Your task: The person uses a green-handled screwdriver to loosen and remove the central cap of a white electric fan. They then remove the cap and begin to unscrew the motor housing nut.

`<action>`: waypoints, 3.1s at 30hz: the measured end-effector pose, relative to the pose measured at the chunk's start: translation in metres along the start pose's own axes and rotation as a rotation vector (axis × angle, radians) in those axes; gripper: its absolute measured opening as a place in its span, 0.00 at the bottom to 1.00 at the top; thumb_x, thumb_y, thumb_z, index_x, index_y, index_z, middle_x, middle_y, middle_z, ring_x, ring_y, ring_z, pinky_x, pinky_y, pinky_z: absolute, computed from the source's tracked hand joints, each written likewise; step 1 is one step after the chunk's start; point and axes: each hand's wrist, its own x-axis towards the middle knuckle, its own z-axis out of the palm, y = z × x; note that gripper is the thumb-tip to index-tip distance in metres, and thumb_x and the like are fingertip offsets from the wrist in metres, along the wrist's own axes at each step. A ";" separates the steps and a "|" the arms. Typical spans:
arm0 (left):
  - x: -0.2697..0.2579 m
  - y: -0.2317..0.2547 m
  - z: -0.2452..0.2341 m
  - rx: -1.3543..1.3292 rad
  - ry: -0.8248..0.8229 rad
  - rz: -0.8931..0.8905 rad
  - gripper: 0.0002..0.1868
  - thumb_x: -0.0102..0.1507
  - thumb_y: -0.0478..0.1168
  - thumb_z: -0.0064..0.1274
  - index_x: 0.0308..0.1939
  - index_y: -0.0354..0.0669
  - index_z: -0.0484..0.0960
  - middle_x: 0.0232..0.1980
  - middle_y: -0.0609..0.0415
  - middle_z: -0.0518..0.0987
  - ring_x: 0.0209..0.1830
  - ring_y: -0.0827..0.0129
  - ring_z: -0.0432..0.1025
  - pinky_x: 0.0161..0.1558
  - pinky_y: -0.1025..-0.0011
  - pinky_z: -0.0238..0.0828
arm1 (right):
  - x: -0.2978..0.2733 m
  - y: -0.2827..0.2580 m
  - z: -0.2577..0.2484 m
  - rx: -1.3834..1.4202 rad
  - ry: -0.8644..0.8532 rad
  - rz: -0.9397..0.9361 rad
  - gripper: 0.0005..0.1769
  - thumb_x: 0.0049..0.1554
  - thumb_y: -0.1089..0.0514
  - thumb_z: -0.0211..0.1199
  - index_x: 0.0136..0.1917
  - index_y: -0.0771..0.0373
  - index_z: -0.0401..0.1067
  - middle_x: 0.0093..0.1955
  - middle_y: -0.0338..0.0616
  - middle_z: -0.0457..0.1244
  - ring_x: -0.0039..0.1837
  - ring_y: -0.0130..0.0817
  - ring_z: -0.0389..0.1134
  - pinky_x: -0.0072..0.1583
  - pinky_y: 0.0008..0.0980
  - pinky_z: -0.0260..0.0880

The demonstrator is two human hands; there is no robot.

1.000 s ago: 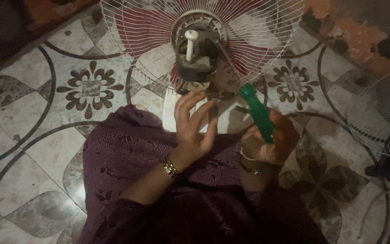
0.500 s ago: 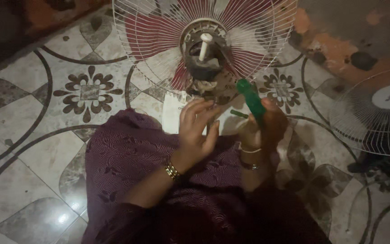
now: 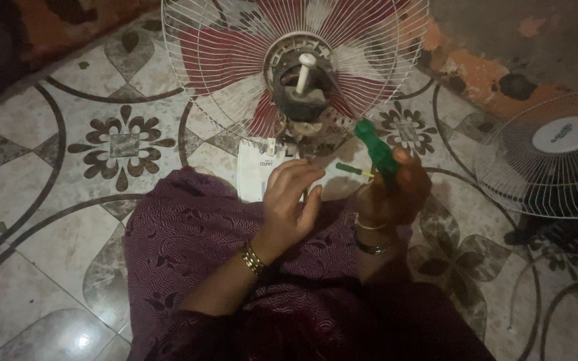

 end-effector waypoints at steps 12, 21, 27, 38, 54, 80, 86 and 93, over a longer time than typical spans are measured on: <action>0.000 0.002 0.002 -0.026 -0.029 0.012 0.11 0.63 0.29 0.56 0.50 0.37 0.81 0.52 0.46 0.81 0.58 0.52 0.75 0.63 0.57 0.71 | -0.006 0.015 -0.002 0.140 0.026 -0.122 0.15 0.71 0.52 0.57 0.62 0.66 0.65 0.55 0.56 0.66 0.57 0.44 0.71 0.57 0.39 0.76; -0.002 0.005 0.004 -0.052 -0.042 -0.008 0.10 0.64 0.29 0.56 0.49 0.36 0.81 0.51 0.46 0.81 0.57 0.51 0.75 0.61 0.57 0.71 | -0.025 0.015 -0.010 0.171 -0.061 -0.118 0.12 0.72 0.56 0.60 0.63 0.64 0.67 0.56 0.55 0.65 0.57 0.45 0.71 0.58 0.33 0.78; -0.008 0.002 0.011 -0.033 -0.053 -0.005 0.10 0.65 0.31 0.55 0.51 0.38 0.81 0.53 0.47 0.81 0.58 0.55 0.76 0.61 0.58 0.72 | -0.035 0.022 -0.003 0.577 -0.156 0.122 0.16 0.65 0.58 0.65 0.64 0.62 0.67 0.56 0.51 0.68 0.54 0.35 0.71 0.52 0.28 0.74; -0.022 -0.011 0.033 -0.452 0.047 -0.344 0.21 0.73 0.36 0.48 0.69 0.31 0.70 0.65 0.41 0.77 0.64 0.60 0.74 0.67 0.65 0.73 | 0.008 -0.027 -0.005 0.494 -0.248 -0.192 0.20 0.55 0.64 0.72 0.59 0.58 0.69 0.60 0.51 0.64 0.58 0.44 0.70 0.56 0.36 0.79; 0.052 -0.016 0.050 -1.795 -0.117 -1.003 0.26 0.75 0.51 0.45 0.66 0.32 0.71 0.57 0.45 0.78 0.56 0.61 0.75 0.59 0.66 0.75 | 0.045 -0.037 -0.003 0.454 -0.369 -0.097 0.21 0.55 0.50 0.77 0.55 0.61 0.74 0.55 0.46 0.66 0.55 0.37 0.70 0.57 0.32 0.73; 0.040 -0.025 0.052 -1.535 -0.105 -1.008 0.20 0.74 0.47 0.47 0.62 0.34 0.76 0.49 0.47 0.81 0.45 0.65 0.78 0.48 0.69 0.78 | 0.029 -0.021 -0.013 0.486 -0.383 0.003 0.17 0.55 0.58 0.77 0.53 0.63 0.73 0.55 0.48 0.66 0.57 0.41 0.72 0.58 0.35 0.78; 0.040 -0.023 0.053 -1.532 -0.111 -0.956 0.20 0.76 0.46 0.46 0.61 0.31 0.76 0.48 0.46 0.82 0.45 0.65 0.78 0.49 0.70 0.79 | 0.022 -0.021 -0.006 0.545 -0.315 -0.011 0.16 0.57 0.60 0.74 0.56 0.66 0.73 0.58 0.49 0.64 0.59 0.40 0.71 0.59 0.32 0.80; 0.039 -0.030 0.054 -1.511 -0.096 -0.964 0.19 0.75 0.48 0.47 0.57 0.33 0.78 0.46 0.47 0.82 0.42 0.66 0.78 0.45 0.72 0.79 | 0.028 -0.018 -0.008 0.557 -0.393 -0.036 0.22 0.57 0.55 0.74 0.59 0.65 0.70 0.59 0.52 0.64 0.63 0.40 0.69 0.62 0.33 0.75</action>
